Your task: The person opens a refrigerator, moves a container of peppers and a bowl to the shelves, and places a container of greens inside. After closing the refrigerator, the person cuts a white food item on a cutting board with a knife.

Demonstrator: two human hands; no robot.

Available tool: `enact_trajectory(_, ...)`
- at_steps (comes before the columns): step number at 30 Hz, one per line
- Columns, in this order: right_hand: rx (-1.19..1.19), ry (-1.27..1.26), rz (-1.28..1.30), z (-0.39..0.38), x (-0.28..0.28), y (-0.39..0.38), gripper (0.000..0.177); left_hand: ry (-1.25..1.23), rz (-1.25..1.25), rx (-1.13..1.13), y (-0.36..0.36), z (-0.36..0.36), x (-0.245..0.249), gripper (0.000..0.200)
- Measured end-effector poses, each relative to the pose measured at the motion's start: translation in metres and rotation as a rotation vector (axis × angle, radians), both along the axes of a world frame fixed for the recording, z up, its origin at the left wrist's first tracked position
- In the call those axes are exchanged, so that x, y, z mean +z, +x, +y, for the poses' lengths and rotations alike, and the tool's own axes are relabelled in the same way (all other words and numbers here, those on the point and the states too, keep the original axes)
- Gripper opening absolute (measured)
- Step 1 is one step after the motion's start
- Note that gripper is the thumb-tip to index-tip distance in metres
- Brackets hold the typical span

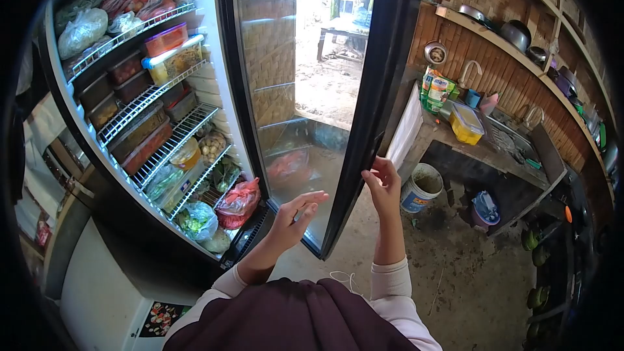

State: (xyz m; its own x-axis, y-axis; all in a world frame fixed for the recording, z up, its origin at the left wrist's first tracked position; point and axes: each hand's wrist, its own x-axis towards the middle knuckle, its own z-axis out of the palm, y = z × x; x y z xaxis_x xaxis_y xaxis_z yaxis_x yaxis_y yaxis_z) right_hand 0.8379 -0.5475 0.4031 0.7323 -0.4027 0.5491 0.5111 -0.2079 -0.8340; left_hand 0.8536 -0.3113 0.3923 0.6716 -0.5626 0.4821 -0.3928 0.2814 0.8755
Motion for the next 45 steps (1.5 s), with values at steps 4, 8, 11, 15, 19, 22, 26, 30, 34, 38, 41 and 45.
enact_trajectory(4,0.039,-0.269,-0.084,0.017,0.012,-0.003,0.042,0.011,-0.420,0.307,-0.009,0.005,0.016,0.045)
enact_trajectory(8,0.077,-0.390,-0.242,0.052,0.029,0.003,0.066,-0.009,-0.582,0.328,-0.009,0.012,0.016,0.061)
enact_trajectory(11,0.142,-0.472,-0.373,0.075,0.033,0.016,0.078,-0.017,-0.593,0.447,-0.013,0.018,0.008,0.070)
enact_trajectory(15,0.374,-0.411,-0.333,0.109,-0.011,0.035,0.095,-0.096,-0.524,0.538,-0.009,0.031,-0.025,0.078)
enact_trajectory(19,0.477,-0.207,-0.355,0.160,-0.033,0.039,0.082,-0.071,-0.568,0.499,-0.005,0.066,-0.049,0.082)
enact_trajectory(22,0.499,-0.161,-0.495,0.195,-0.021,0.040,0.078,-0.121,-0.712,0.564,0.000,0.084,-0.036,0.082)
enact_trajectory(26,0.372,-0.279,-0.654,0.225,0.002,0.039,0.083,-0.158,-0.800,0.832,0.002,0.110,-0.046,0.078)
enact_trajectory(30,0.393,-0.282,-0.700,0.259,-0.003,0.047,0.087,-0.187,-0.924,0.910,0.010,0.140,-0.050,0.072)
enact_trajectory(34,0.462,-0.254,-0.704,0.296,-0.004,0.054,0.089,-0.039,-0.934,1.069,0.008,0.172,-0.047,0.065)
enact_trajectory(38,0.392,-0.358,-0.697,0.333,0.003,0.058,0.093,0.186,-0.977,1.386,0.010,0.207,-0.047,0.064)
enact_trajectory(41,0.387,-0.373,-0.686,0.364,0.002,0.065,0.093,0.201,-0.859,1.475,0.013,0.230,-0.049,0.070)
enact_trajectory(45,0.350,-0.369,-0.671,0.407,-0.001,0.081,0.090,0.341,-0.732,1.518,0.012,0.267,-0.035,0.065)
